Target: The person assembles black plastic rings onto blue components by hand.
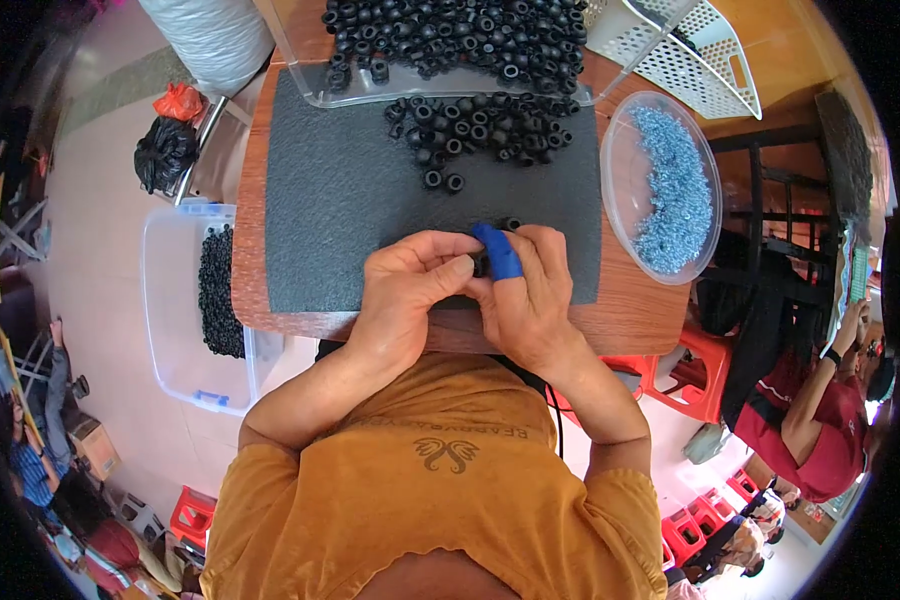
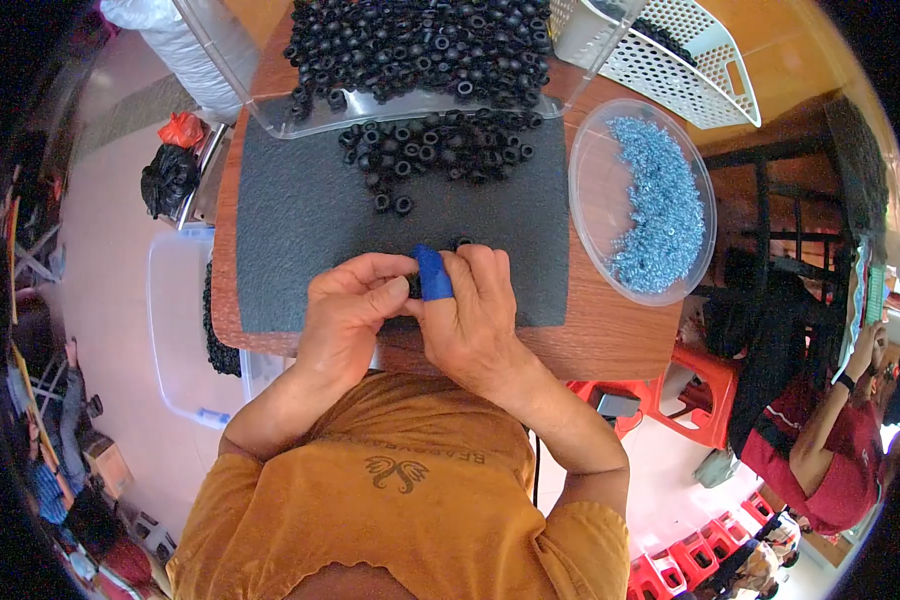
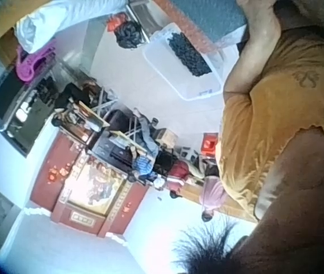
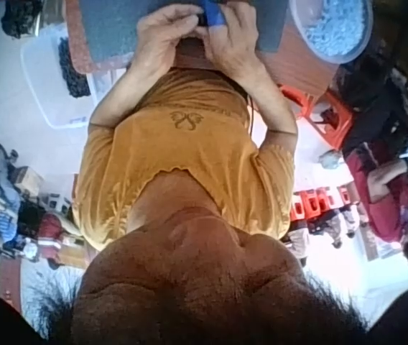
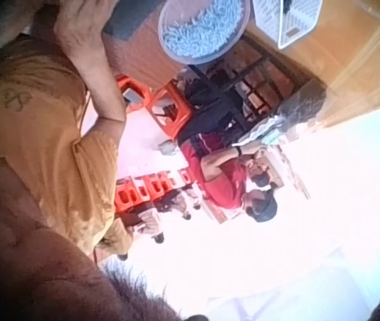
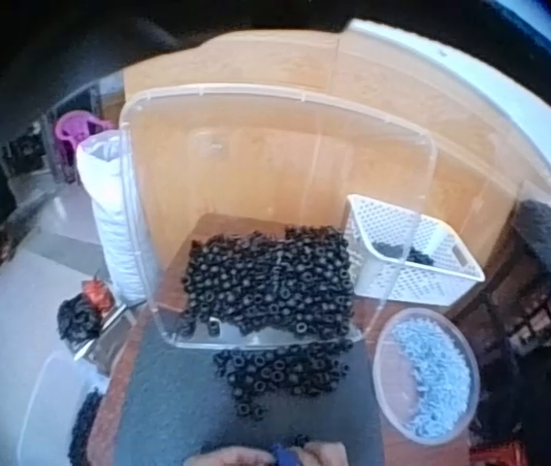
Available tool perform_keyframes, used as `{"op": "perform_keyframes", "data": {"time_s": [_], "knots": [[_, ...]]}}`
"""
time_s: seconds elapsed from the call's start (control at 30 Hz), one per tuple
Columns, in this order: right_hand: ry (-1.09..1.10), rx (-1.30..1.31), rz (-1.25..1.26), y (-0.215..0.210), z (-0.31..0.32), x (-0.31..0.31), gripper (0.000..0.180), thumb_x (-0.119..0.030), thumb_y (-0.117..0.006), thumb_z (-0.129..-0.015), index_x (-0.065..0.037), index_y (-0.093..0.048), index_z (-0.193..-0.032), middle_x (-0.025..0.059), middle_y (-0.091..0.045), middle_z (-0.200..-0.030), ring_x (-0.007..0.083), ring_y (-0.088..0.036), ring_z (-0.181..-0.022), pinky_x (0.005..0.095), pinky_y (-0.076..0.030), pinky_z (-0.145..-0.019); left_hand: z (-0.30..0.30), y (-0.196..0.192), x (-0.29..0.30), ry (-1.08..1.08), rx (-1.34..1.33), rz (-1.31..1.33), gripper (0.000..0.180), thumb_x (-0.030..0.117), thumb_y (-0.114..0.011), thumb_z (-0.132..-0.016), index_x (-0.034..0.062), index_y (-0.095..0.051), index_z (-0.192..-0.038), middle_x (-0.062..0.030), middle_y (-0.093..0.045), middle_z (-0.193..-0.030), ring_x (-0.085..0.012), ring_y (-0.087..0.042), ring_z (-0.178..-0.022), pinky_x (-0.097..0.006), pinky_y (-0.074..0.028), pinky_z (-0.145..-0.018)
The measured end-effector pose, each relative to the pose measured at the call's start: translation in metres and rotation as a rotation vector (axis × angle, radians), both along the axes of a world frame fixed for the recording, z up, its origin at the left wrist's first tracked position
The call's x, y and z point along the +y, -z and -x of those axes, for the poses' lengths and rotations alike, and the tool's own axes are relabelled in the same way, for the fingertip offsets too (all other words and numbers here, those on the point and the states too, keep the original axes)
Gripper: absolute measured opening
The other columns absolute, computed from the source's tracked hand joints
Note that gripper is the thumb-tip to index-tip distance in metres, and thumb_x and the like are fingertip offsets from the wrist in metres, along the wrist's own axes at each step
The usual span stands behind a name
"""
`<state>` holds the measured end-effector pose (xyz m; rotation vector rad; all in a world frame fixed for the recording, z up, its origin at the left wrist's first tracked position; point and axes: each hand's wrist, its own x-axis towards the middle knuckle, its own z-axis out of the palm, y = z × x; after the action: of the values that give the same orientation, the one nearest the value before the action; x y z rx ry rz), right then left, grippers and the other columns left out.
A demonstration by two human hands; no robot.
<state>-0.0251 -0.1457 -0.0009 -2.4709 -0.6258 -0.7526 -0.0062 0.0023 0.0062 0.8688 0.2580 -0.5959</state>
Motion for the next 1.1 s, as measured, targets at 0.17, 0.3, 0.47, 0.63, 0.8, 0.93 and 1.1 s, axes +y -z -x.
{"op": "perform_keyframes", "data": {"time_s": [0.17, 0.3, 0.47, 0.63, 0.8, 0.93, 1.1], "knots": [[-0.029, -0.006, 0.026, 0.004, 0.002, 0.002, 0.036, -0.009, -0.064, -0.06, 0.011, -0.053, -0.088, 0.0226, -0.053, -0.09, 0.0332, -0.047, -0.079, 0.0424, -0.037, -0.06, 0.005, 0.007, -0.002, -0.033, -0.112, -0.097, 0.013, -0.003, -0.062, -0.082, -0.0058, -0.06, -0.094, -0.0102, -0.064, -0.086, -0.0155, -0.061, -0.075, -0.028, -0.052, -0.072], [-0.043, -0.005, 0.064, 0.002, 0.002, 0.003, 0.026, -0.005, -0.06, -0.062, 0.009, -0.051, -0.081, 0.0225, -0.051, -0.087, 0.0315, -0.045, -0.075, 0.0414, -0.034, -0.057, 0.01, 0.006, -0.004, -0.086, -0.128, -0.024, 0.01, -0.003, -0.062, -0.082, -0.0049, -0.06, -0.092, -0.0096, -0.064, -0.085, -0.0145, -0.061, -0.074, -0.027, -0.052, -0.071], [-0.072, -0.041, 0.126, 0.001, 0.004, 0.002, 0.02, -0.002, -0.054, -0.055, 0.006, -0.047, -0.072, 0.0194, -0.047, -0.076, 0.029, -0.041, -0.068, 0.0397, -0.031, -0.054, 0.014, 0.007, -0.007, -0.085, -0.312, -0.207, 0.003, -0.005, -0.058, -0.085, -0.0042, -0.058, -0.088, -0.0076, -0.062, -0.081, -0.0115, -0.061, -0.072, -0.024, -0.052, -0.067], [-0.052, -0.067, 0.19, 0.005, 0.004, 0.004, 0.017, -0.002, -0.049, -0.049, 0.002, -0.045, -0.065, 0.0152, -0.04, -0.066, 0.0269, -0.037, -0.063, 0.0387, -0.028, -0.052, 0.012, 0.012, -0.009, -0.093, -0.44, -0.337, 0.003, -0.004, -0.059, -0.085, -0.0035, -0.059, -0.087, -0.0065, -0.062, -0.08, -0.01, -0.06, -0.07, -0.023, -0.052, -0.064], [-0.045, -0.018, -0.087, 0.011, 0.001, 0.0, 0.019, -0.004, -0.061, -0.056, 0.003, -0.049, -0.07, 0.0143, -0.045, -0.068, 0.0281, -0.043, -0.063, 0.0399, -0.032, -0.052, 0.007, 0.006, -0.006, -0.008, -0.333, -0.299, 0.01, 0.0, -0.063, -0.083, -0.0032, -0.061, -0.092, -0.0052, -0.062, -0.083, -0.0098, -0.059, -0.073, -0.023, -0.05, -0.068], [0.018, -0.004, -0.172, 0.004, 0.001, -0.003, 0.026, -0.007, -0.067, -0.061, 0.006, -0.054, -0.08, 0.0152, -0.051, -0.074, 0.0292, -0.047, -0.065, 0.0397, -0.036, -0.053, 0.004, 0.0, -0.004, 0.063, -0.1, -0.068, 0.017, 0.008, -0.058, -0.088, -0.005, -0.06, -0.099, -0.0076, -0.064, -0.082, -0.0123, -0.061, -0.07, -0.025, -0.051, -0.066], [0.012, 0.018, -0.06, -0.002, 0.006, -0.007, 0.035, -0.005, -0.069, -0.065, 0.008, -0.056, -0.094, 0.015, -0.056, -0.081, 0.0308, -0.051, -0.07, 0.0376, -0.043, -0.058, 0.001, 0.002, 0.003, 0.198, -0.12, -0.062, 0.024, 0.014, -0.056, -0.091, -0.0064, -0.059, -0.104, -0.0084, -0.065, -0.082, -0.0116, -0.061, -0.07, -0.024, -0.05, -0.065]]}}
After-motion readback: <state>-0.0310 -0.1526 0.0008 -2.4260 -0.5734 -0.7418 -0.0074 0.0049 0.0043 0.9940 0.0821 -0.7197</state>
